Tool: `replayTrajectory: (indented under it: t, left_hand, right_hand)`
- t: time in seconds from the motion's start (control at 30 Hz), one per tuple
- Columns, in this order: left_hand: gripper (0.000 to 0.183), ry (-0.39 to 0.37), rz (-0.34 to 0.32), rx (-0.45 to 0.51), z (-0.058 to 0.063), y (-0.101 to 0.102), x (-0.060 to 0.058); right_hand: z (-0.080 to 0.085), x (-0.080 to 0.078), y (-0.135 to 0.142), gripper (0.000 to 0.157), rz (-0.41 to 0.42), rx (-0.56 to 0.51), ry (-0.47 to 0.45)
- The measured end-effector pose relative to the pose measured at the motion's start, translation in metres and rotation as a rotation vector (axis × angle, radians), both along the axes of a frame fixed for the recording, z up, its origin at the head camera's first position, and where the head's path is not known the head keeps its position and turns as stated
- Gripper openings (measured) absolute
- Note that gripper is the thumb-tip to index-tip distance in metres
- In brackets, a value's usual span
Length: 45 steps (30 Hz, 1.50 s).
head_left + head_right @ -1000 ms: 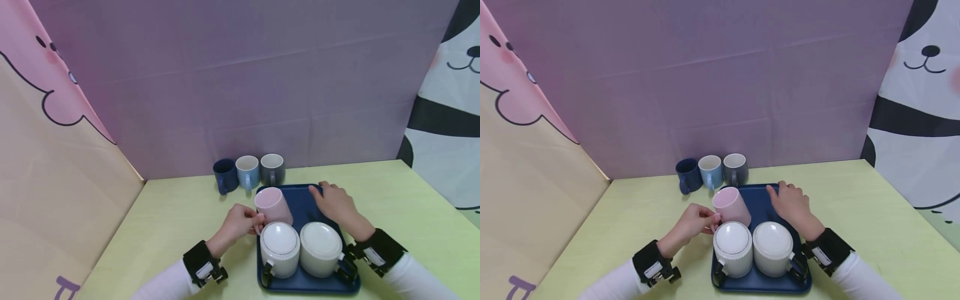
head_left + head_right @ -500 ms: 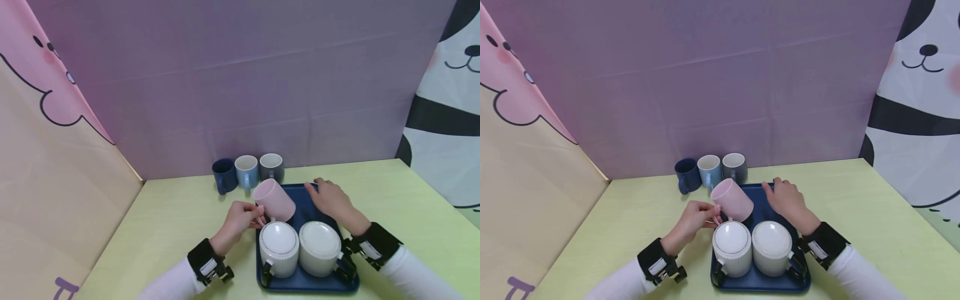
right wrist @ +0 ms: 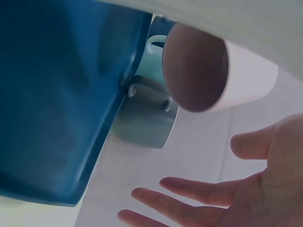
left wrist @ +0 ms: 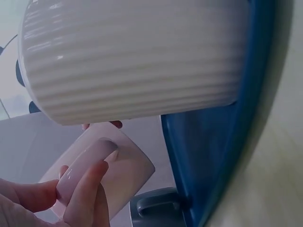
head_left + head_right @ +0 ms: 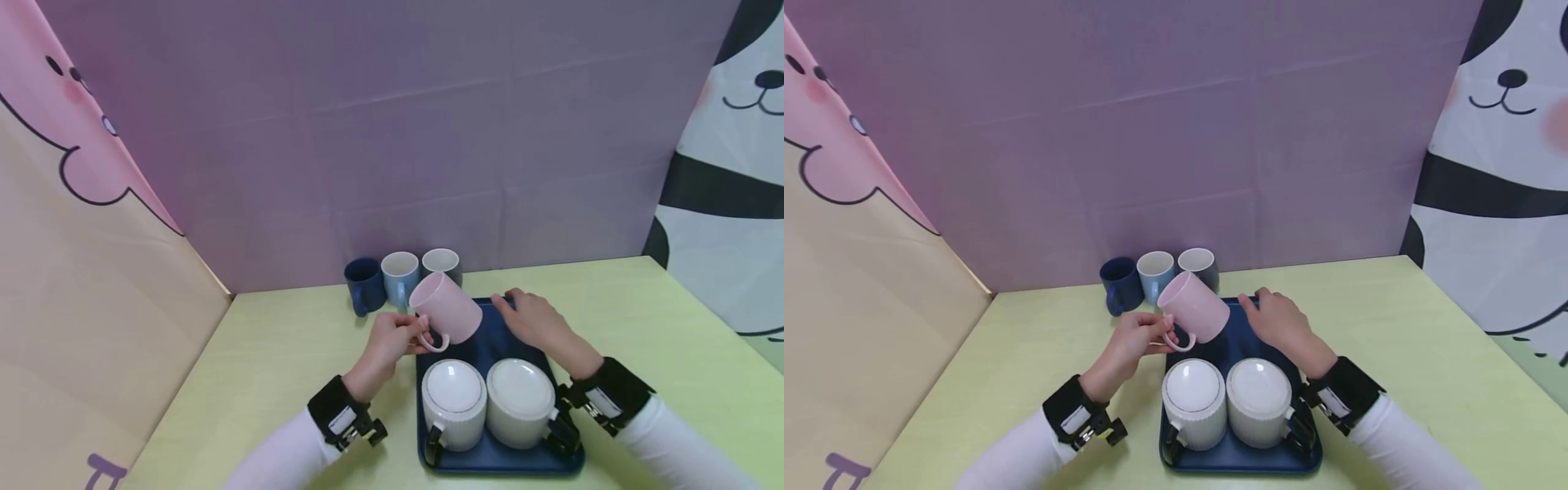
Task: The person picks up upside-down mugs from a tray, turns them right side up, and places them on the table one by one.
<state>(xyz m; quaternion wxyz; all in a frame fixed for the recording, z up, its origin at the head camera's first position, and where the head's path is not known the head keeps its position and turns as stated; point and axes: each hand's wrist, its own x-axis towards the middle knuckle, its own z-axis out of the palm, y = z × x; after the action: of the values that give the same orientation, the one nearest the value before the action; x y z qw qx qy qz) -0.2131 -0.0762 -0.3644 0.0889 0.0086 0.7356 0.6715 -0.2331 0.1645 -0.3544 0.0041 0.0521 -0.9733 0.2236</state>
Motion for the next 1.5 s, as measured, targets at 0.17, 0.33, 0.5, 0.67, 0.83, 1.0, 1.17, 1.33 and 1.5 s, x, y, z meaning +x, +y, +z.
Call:
replayTrajectory:
  t: [0.17,0.33,0.5,0.67,0.83,1.0,1.17,1.33,1.5]
  left_hand:
    - [0.027,0.018,0.022,0.049,0.005,0.002,-0.004]
    - [0.028,0.028,0.042,0.102,0.010,0.005,-0.009]
    - [0.030,0.050,0.068,0.148,0.017,0.008,-0.013]
    - [0.027,0.071,0.084,0.172,0.024,0.010,-0.015]
    - [0.026,0.072,0.103,0.211,0.030,0.013,-0.018]
    - [0.030,0.071,0.119,0.256,0.034,0.015,-0.020]
    - [0.032,0.068,0.120,0.289,0.038,0.017,-0.020]
    - [0.031,0.063,0.123,0.311,0.043,0.018,-0.020]
    - [0.031,0.065,0.132,0.343,0.047,0.021,-0.021]
  right_hand:
    - [0.006,-0.001,-0.001,0.062,0.009,-0.002,0.000]
    - [0.009,0.000,-0.003,0.062,0.020,-0.010,0.016]
    - [0.013,0.000,-0.005,0.061,0.042,-0.031,0.037]
    - [0.017,0.000,-0.005,0.059,0.055,-0.033,0.040]
    - [0.024,0.001,-0.006,0.059,0.061,-0.030,0.020]
    - [0.031,0.002,-0.007,0.057,0.074,-0.027,0.015]
    - [0.036,0.003,-0.008,0.057,0.082,-0.026,0.011]
    - [0.039,0.004,-0.009,0.058,0.092,-0.021,0.006]
    - [0.044,0.004,-0.011,0.057,0.095,-0.022,0.006]
